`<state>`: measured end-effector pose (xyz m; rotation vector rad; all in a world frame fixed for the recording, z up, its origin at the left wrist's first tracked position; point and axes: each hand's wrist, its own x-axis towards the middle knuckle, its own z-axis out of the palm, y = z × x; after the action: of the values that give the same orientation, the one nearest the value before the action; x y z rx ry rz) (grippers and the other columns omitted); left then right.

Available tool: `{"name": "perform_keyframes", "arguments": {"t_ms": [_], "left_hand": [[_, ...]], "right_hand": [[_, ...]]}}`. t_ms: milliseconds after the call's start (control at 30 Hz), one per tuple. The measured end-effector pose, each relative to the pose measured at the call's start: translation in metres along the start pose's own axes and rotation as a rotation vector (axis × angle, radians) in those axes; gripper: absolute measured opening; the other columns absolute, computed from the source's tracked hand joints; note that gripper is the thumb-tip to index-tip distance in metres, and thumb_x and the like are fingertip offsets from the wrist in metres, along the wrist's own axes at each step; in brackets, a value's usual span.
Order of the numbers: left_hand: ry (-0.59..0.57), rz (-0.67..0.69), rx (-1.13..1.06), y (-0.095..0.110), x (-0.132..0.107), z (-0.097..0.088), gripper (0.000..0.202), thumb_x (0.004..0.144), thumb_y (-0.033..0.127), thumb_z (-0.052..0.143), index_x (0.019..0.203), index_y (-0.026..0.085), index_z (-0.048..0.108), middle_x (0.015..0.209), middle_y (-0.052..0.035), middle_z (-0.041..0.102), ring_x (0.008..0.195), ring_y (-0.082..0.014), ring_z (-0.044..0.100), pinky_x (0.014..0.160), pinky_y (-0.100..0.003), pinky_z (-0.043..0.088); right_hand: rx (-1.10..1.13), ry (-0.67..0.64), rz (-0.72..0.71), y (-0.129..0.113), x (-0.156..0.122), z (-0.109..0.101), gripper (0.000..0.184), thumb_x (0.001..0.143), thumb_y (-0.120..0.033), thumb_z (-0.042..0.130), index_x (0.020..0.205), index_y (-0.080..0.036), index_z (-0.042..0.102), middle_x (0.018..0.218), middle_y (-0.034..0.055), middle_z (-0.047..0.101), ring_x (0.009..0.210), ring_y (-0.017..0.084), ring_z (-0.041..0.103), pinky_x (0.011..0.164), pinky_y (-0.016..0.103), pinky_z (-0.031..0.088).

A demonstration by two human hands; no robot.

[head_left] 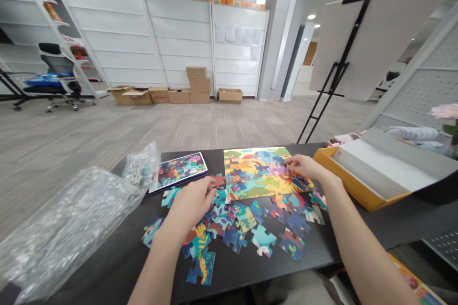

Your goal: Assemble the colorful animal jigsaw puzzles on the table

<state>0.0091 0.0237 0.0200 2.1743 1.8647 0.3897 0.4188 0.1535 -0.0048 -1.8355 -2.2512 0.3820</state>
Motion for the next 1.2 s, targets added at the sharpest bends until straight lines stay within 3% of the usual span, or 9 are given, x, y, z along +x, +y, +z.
{"name": "perform_keyframes", "arguments": {"t_ms": [200, 400, 633, 833, 1000, 1200], "left_hand": [[0.064, -0.086, 0.000, -0.017, 0.000, -0.009, 0.027, 0.096, 0.029, 0.049, 0.119, 0.026, 0.063, 0.110, -0.0031, 0.077, 0.104, -0.0225, 0.070, 0.078, -0.029, 0.050], [0.112, -0.192, 0.028, -0.035, -0.006, -0.021, 0.028, 0.094, 0.025, 0.050, 0.117, 0.024, 0.065, 0.113, -0.0040, 0.076, 0.104, -0.0230, 0.070, 0.082, -0.031, 0.050], [0.006, -0.133, 0.051, -0.034, -0.016, -0.028, 0.024, 0.096, 0.030, 0.049, 0.112, 0.026, 0.067, 0.110, -0.0023, 0.077, 0.103, -0.0225, 0.070, 0.078, -0.029, 0.048], [-0.106, -0.203, 0.111, -0.052, -0.028, -0.041, 0.029, 0.090, 0.030, 0.057, 0.117, 0.025, 0.066, 0.111, -0.0048, 0.075, 0.102, -0.0243, 0.070, 0.084, -0.031, 0.048], [-0.170, -0.233, 0.083, -0.066, -0.037, -0.041, 0.025, 0.084, 0.034, 0.064, 0.107, 0.025, 0.069, 0.108, -0.0033, 0.076, 0.099, -0.0238, 0.071, 0.082, -0.030, 0.049], [-0.175, -0.285, 0.133, -0.054, -0.036, -0.040, 0.031, 0.082, 0.033, 0.066, 0.111, 0.025, 0.070, 0.112, -0.0052, 0.075, 0.103, -0.0263, 0.070, 0.080, -0.032, 0.050]], "right_hand": [[-0.042, 0.089, -0.059, -0.001, 0.004, 0.003, 0.026, 0.085, -0.033, 0.061, 0.098, -0.021, 0.080, 0.091, 0.0063, 0.078, 0.081, 0.021, 0.071, 0.072, 0.026, 0.052], [-0.064, 0.221, -0.116, -0.005, 0.008, 0.007, 0.029, 0.087, -0.038, 0.056, 0.096, -0.020, 0.078, 0.091, 0.0070, 0.076, 0.077, 0.020, 0.067, 0.072, 0.028, 0.050], [-0.070, 0.303, -0.158, -0.014, 0.010, 0.013, 0.028, 0.090, -0.038, 0.054, 0.090, -0.021, 0.075, 0.088, 0.0068, 0.073, 0.074, 0.019, 0.064, 0.070, 0.029, 0.047], [-0.046, 0.337, -0.224, -0.015, 0.012, 0.019, 0.026, 0.090, -0.038, 0.054, 0.085, -0.022, 0.074, 0.084, 0.0059, 0.072, 0.072, 0.019, 0.064, 0.069, 0.029, 0.047], [-0.045, 0.359, -0.234, -0.014, 0.013, 0.022, 0.026, 0.089, -0.039, 0.054, 0.085, -0.022, 0.073, 0.083, 0.0063, 0.072, 0.069, 0.020, 0.063, 0.068, 0.031, 0.047], [-0.035, 0.375, -0.254, -0.020, 0.012, 0.022, 0.024, 0.089, -0.037, 0.055, 0.083, -0.022, 0.072, 0.080, 0.0058, 0.070, 0.066, 0.019, 0.062, 0.065, 0.030, 0.047]]}}
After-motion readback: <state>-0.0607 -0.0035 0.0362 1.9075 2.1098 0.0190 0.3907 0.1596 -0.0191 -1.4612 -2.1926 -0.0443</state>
